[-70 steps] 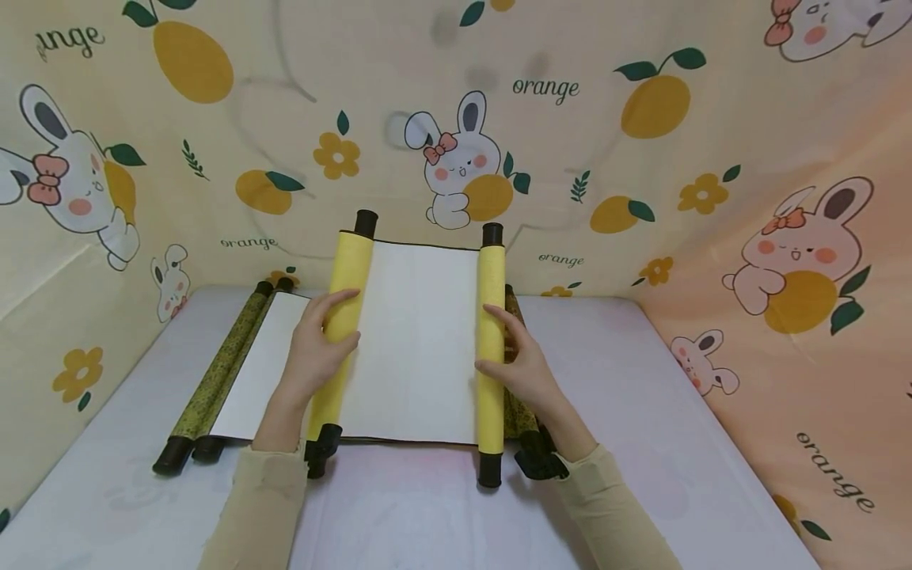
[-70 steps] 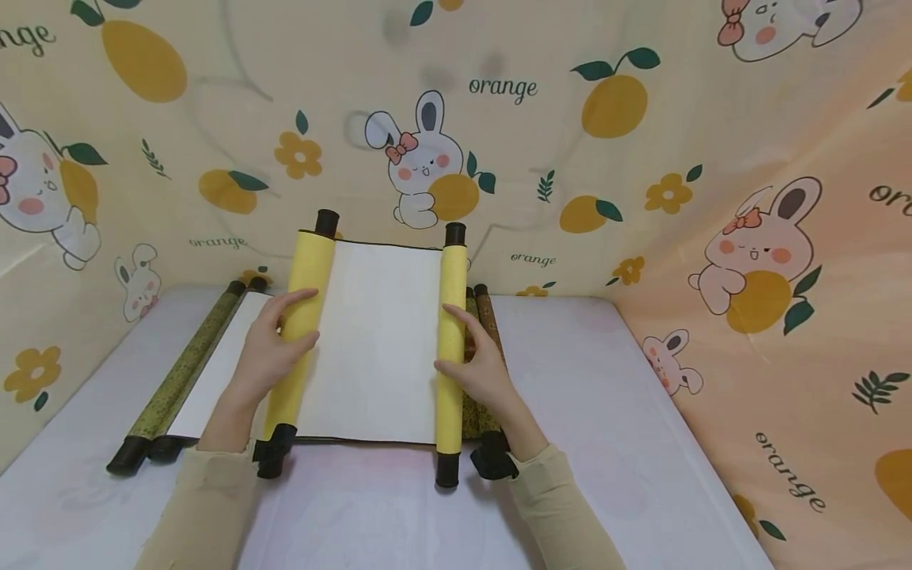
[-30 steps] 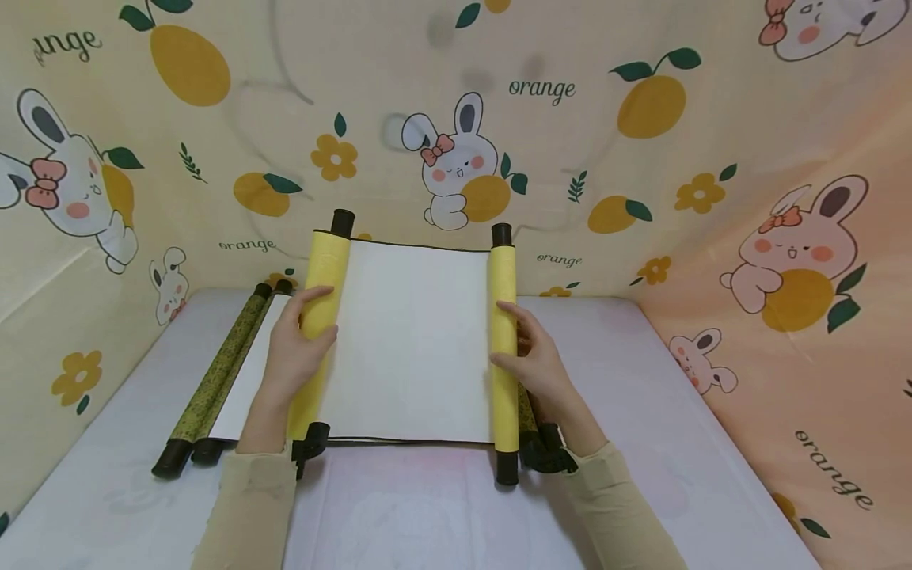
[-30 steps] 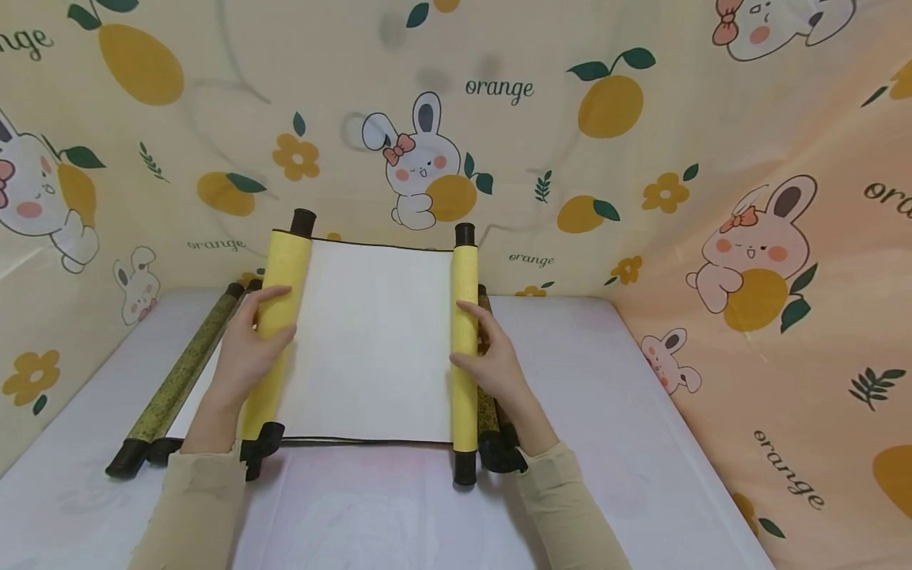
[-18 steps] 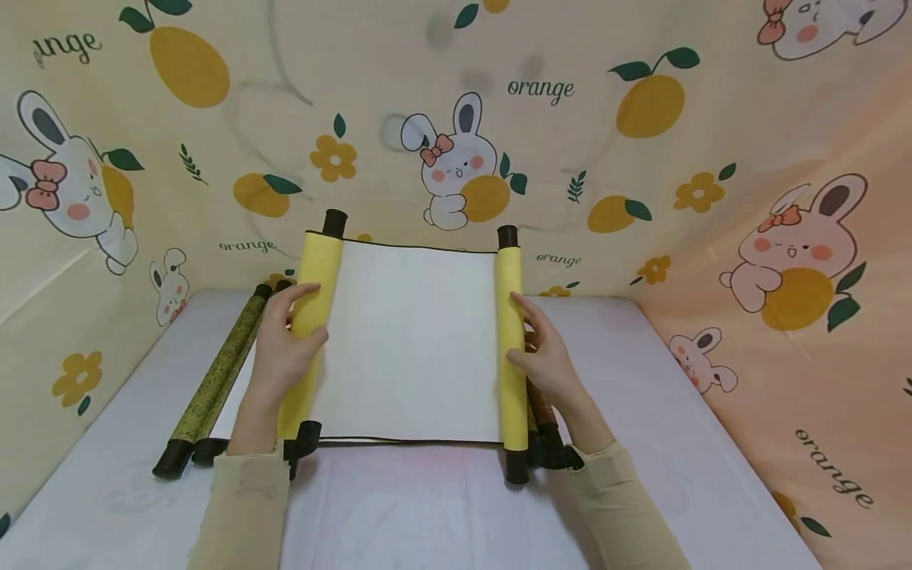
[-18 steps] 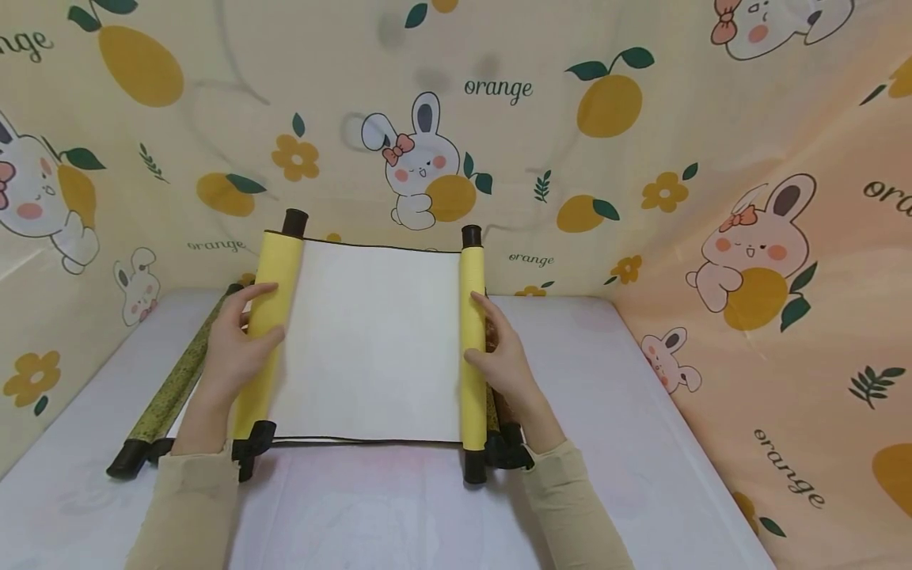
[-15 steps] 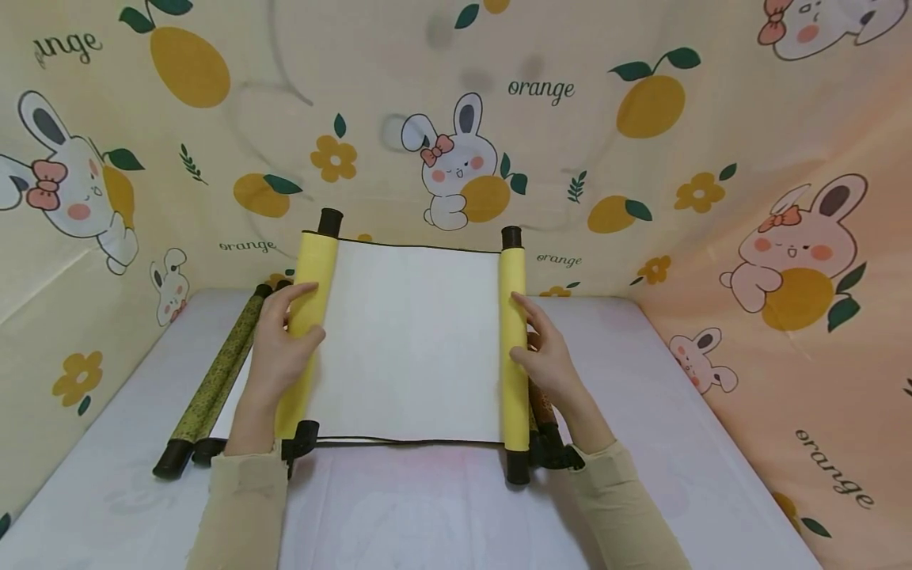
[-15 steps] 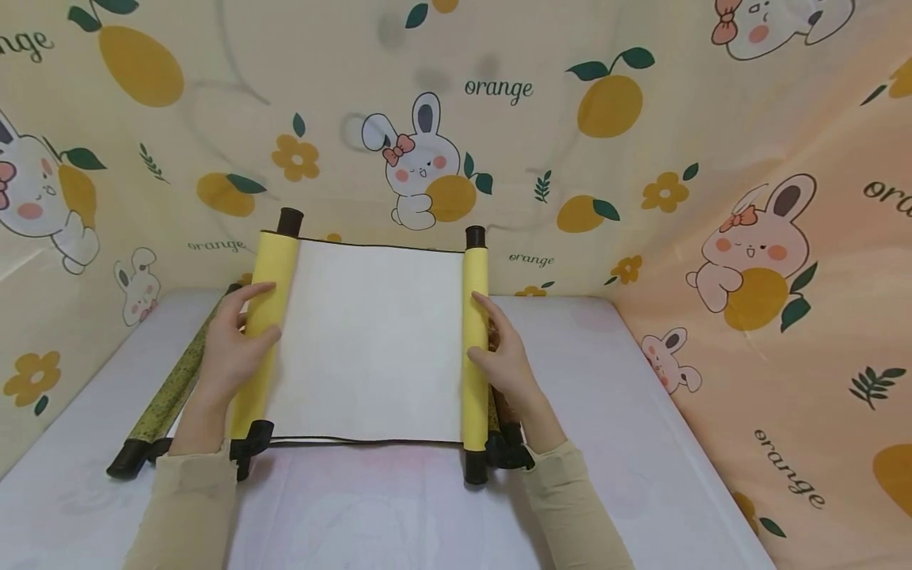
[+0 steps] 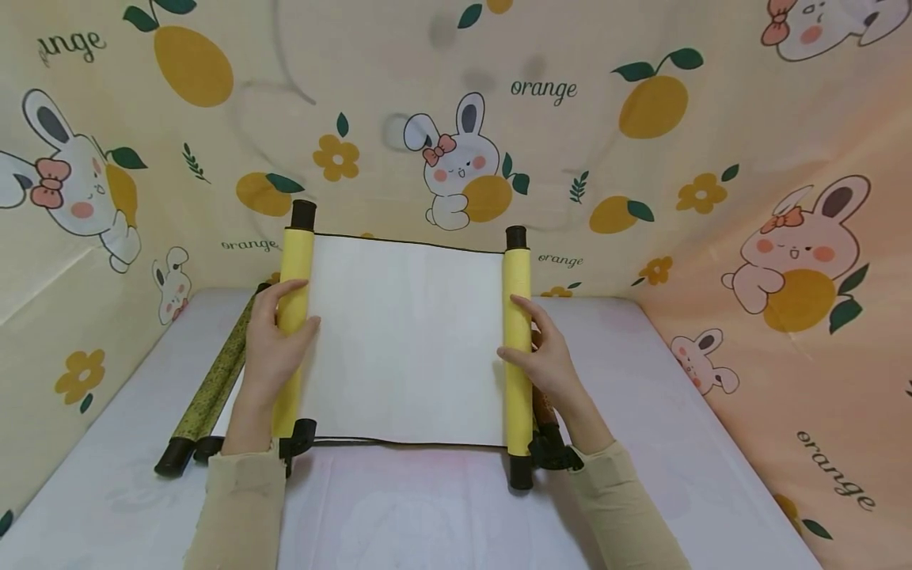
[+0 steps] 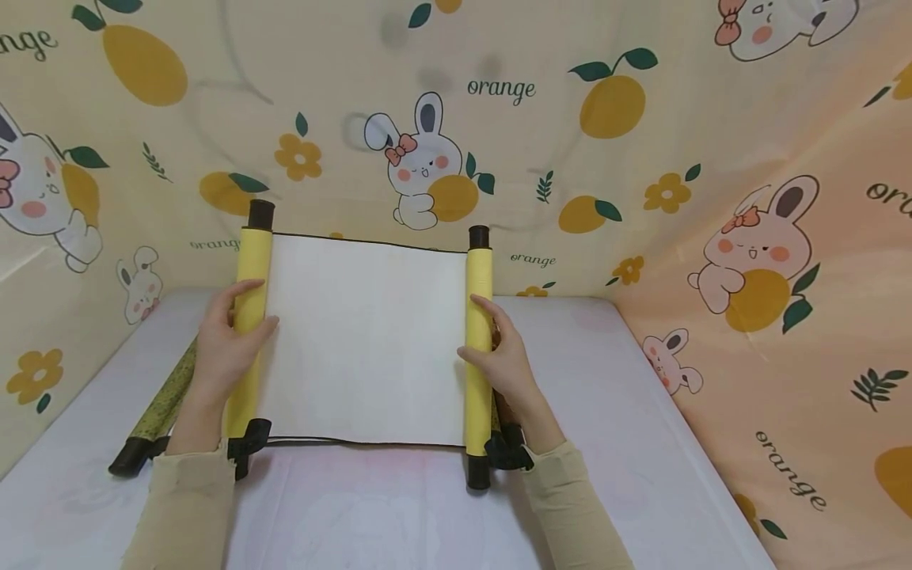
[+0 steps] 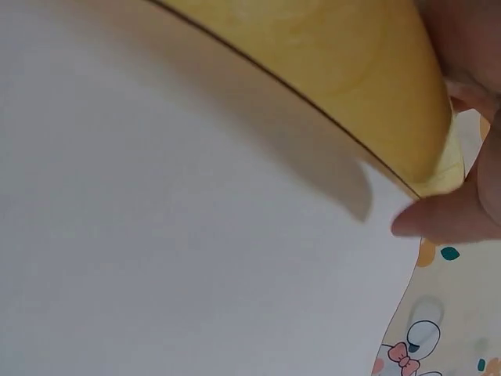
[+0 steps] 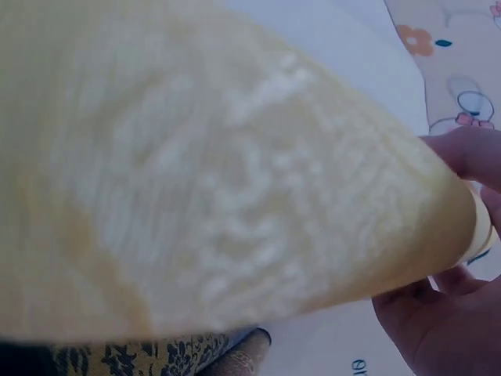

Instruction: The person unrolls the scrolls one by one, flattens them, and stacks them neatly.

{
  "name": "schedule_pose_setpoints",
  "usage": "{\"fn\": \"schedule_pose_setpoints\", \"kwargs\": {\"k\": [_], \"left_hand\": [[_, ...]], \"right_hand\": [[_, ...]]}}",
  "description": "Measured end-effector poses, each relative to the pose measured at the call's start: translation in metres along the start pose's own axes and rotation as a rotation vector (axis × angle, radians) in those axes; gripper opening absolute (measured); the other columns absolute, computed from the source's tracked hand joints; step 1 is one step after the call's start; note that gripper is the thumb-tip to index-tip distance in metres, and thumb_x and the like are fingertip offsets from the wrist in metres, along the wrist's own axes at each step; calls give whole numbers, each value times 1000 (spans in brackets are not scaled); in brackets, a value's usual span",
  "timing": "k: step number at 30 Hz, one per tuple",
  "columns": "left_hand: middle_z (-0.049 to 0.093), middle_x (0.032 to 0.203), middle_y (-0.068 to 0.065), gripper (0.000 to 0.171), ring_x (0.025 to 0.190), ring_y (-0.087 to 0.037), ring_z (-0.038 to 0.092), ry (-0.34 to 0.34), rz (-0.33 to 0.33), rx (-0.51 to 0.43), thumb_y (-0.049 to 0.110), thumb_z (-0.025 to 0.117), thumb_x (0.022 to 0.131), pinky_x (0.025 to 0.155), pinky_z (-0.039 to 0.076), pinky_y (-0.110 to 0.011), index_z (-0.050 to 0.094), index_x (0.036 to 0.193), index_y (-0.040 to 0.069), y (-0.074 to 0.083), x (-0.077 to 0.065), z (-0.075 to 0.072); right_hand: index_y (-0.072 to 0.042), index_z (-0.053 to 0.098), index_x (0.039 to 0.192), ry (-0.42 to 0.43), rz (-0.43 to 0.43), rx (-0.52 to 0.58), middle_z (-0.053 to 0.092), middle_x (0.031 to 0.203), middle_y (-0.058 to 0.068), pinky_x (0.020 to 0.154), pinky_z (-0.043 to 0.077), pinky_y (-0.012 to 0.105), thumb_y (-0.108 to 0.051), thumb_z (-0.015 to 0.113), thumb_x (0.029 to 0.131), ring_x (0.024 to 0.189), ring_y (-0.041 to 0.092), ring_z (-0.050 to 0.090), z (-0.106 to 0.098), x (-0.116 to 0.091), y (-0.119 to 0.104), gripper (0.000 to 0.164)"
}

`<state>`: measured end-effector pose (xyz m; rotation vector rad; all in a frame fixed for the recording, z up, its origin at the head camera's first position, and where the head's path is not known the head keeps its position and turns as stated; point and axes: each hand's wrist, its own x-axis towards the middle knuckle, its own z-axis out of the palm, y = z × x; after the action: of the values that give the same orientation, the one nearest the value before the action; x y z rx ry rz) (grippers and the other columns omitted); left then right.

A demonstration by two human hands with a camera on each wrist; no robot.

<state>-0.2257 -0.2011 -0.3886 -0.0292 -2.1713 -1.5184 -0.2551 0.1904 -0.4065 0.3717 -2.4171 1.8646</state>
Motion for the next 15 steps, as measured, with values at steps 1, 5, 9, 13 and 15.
{"fn": "schedule_pose_setpoints", "kwargs": {"k": [1, 5, 9, 13, 15], "left_hand": [[43, 148, -13, 54, 117, -31, 46, 3, 0, 4, 1, 66, 96, 89, 41, -44, 56, 147, 15, 1, 0, 0], [46, 143, -14, 54, 108, -27, 48, 12, -18, 8, 1, 64, 97, 84, 44, -41, 56, 148, 18, 0, -1, -1], [47, 131, -18, 52, 97, -23, 46, 3, -9, 33, 2, 64, 98, 76, 47, -34, 56, 147, 18, -1, -1, -4], [51, 134, -17, 53, 96, -23, 50, -11, -3, 46, 3, 66, 99, 73, 48, -28, 56, 148, 18, -1, -1, -7], [52, 142, -13, 54, 101, -25, 54, -13, -3, 32, 3, 67, 98, 74, 48, -25, 56, 149, 19, -1, -1, -8]], "right_hand": [[-31, 42, 159, 4, 2, 0, 37, 155, 14, 84, 55, 45, 2, 76, 89, 119, 38, 53, 0, 0, 0, 85], [-31, 43, 158, 16, 11, -4, 43, 150, 19, 81, 56, 44, 2, 73, 90, 114, 40, 55, -2, -1, -2, 81], [-29, 42, 158, 7, 2, 8, 48, 147, 23, 79, 57, 43, 3, 73, 90, 111, 39, 57, -5, -1, -5, 81], [-27, 40, 160, -14, -20, 27, 49, 147, 24, 78, 58, 41, 8, 71, 89, 110, 36, 56, -8, -2, -7, 85], [-27, 39, 161, -21, -33, 33, 47, 149, 23, 79, 57, 38, 10, 69, 88, 110, 34, 55, -10, -2, -7, 87]]}}
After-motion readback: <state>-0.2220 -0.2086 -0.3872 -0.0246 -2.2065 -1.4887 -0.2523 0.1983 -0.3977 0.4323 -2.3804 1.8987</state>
